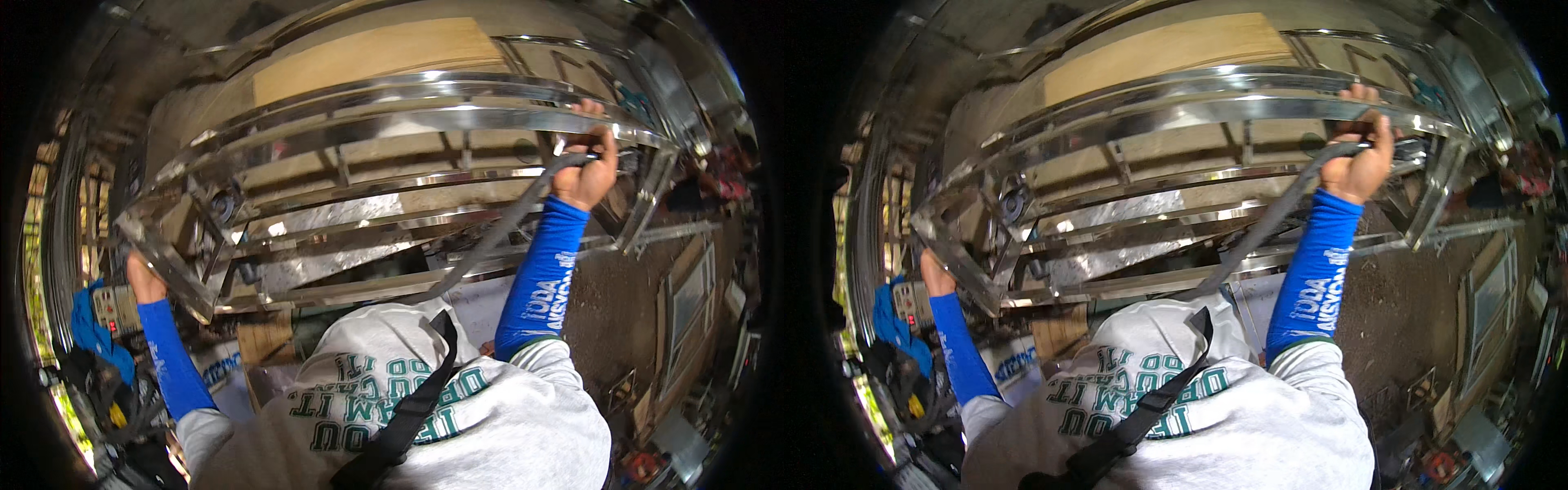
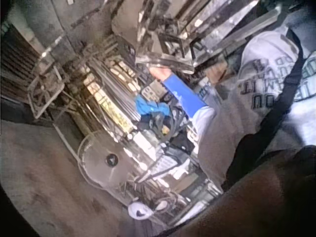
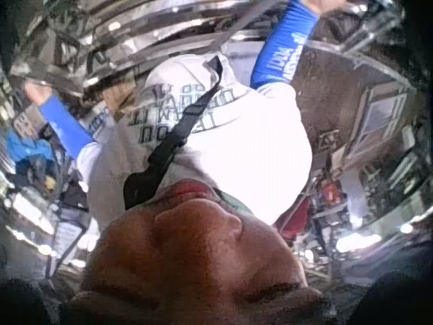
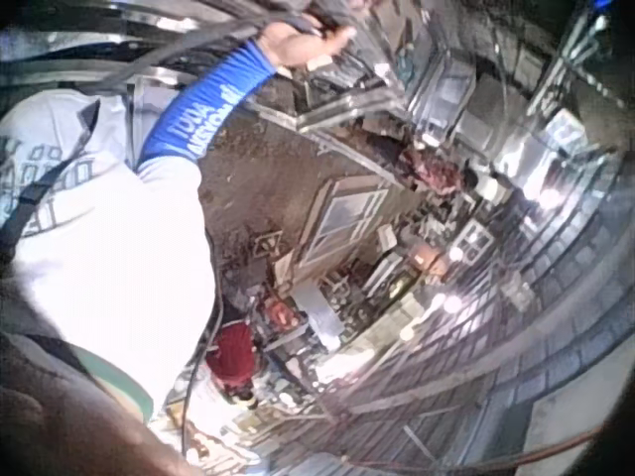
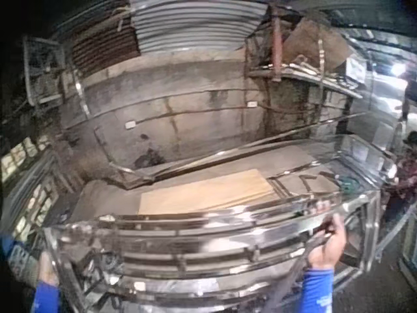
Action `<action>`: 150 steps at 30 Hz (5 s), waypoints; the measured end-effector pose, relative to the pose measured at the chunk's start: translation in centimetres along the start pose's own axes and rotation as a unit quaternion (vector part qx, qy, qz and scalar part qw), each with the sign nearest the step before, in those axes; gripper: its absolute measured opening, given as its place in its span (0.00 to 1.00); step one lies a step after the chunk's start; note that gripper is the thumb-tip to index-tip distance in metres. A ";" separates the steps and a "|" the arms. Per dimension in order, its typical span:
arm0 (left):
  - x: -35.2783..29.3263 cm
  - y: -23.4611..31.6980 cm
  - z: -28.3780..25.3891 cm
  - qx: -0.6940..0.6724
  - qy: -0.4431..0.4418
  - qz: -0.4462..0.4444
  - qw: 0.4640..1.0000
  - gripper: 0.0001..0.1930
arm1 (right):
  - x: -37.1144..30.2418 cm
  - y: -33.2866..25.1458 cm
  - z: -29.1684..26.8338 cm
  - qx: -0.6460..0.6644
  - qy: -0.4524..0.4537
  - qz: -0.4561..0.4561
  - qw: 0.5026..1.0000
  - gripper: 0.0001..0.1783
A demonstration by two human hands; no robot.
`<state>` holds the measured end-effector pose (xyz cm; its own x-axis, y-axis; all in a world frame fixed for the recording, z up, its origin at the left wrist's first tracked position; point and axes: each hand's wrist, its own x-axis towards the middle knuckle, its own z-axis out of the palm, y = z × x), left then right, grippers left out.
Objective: The person uses an angle grinder to smooth edges on a metal frame, then uses a welding torch to tack weld joints. They repeatedly position and clamp metal bars and a wooden block within the frame, adjusting alignment and securing pieces.
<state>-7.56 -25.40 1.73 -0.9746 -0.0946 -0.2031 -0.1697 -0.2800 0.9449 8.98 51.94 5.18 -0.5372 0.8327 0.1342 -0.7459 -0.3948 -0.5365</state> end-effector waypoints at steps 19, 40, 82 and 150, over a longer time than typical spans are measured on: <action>-8.5 2.2 9.3 0.021 0.035 -0.090 0.995 0.13 | 12.3 0.1 -1.3 0.004 -0.048 0.116 0.992 0.33; 17.5 1.2 8.0 0.247 0.148 0.023 0.957 0.10 | 8.9 9.6 4.0 -0.088 -0.157 0.213 0.960 0.21; -9.4 -6.6 5.9 -0.068 -0.004 0.054 0.996 0.16 | -1.1 1.0 -9.5 -0.175 0.072 -0.041 0.981 0.22; -18.7 -10.9 -0.7 0.028 0.566 0.191 0.802 0.11 | 33.4 -1.5 -45.3 -0.281 -0.079 0.535 0.793 0.27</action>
<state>12.59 -21.27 -4.96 -0.2054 -0.9782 0.0299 0.0717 0.0155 0.9973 10.00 97.92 -27.33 -0.8197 0.0620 -0.5694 0.4392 -0.5700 -0.6944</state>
